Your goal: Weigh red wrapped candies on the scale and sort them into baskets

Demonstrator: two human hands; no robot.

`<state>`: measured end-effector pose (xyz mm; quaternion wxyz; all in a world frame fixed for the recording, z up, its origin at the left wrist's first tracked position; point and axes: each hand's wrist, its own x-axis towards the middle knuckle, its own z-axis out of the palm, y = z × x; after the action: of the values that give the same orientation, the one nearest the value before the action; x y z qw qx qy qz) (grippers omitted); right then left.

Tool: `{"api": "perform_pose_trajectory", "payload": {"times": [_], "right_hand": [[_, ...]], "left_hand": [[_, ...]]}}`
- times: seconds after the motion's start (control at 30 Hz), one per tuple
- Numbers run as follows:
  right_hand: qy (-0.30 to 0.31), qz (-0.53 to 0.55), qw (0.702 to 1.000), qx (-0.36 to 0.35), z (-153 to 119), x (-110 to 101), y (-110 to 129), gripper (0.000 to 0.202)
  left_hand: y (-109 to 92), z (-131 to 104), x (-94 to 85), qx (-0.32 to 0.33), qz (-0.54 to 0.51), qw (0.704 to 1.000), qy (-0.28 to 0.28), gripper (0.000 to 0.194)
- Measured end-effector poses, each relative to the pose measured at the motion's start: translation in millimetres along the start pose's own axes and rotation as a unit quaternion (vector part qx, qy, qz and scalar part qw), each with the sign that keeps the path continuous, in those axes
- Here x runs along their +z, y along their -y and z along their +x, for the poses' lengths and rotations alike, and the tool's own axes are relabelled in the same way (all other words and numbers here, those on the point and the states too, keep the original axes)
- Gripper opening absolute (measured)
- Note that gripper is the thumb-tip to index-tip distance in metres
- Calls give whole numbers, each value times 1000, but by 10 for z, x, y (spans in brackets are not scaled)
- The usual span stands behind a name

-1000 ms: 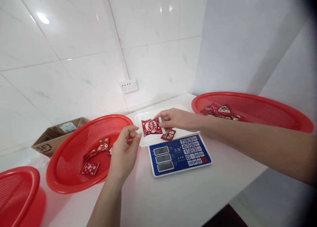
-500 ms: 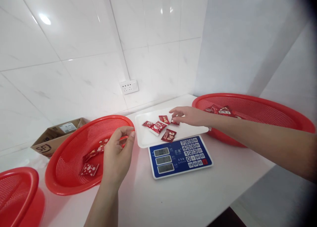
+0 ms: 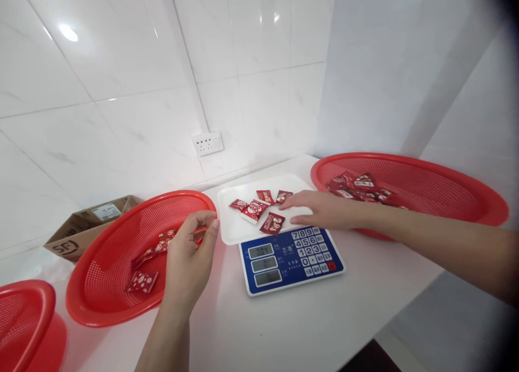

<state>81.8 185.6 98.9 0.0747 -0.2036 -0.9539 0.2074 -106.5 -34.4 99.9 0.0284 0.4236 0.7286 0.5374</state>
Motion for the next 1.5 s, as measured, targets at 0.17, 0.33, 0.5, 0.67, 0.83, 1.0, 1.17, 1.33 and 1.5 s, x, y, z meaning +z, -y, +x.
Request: {"api": "perform_pose_trajectory", "payload": {"times": [0.17, 0.33, 0.5, 0.67, 0.83, 1.0, 1.17, 1.33, 1.5], "right_hand": [[40, -22, 987, -154, 19, 238, 195, 45], [70, -45, 984, -157, 28, 323, 244, 50], [65, -47, 987, -142, 16, 303, 161, 45], [49, -53, 990, -120, 76, 258, 99, 40], [18, -73, 988, -136, 359, 286, 148, 42], [36, -98, 990, -90, 628, 359, 244, 46], [63, -83, 992, -65, 586, 389, 334, 52], [81, -68, 991, -78, 468, 361, 360, 53], [34, -50, 997, -51, 391, 145, 154, 56]], "left_hand": [[30, 7, 13, 15, 10, 1000, -6, 25], [29, 8, -2, 20, 21, 1000, -6, 25], [6, 10, -12, 16, 28, 999, 0, 23], [24, 10, 4, 30, 35, 999, 1, 23], [34, 15, 27, 28, 32, 999, 7, 24], [13, 9, 4, 28, 41, 999, 6, 24], [23, 15, 2, 21, 37, 999, 3, 24], [32, 25, 19, 22, 41, 999, 9, 25], [16, 17, -10, 20, 50, 999, 2, 23]]}}
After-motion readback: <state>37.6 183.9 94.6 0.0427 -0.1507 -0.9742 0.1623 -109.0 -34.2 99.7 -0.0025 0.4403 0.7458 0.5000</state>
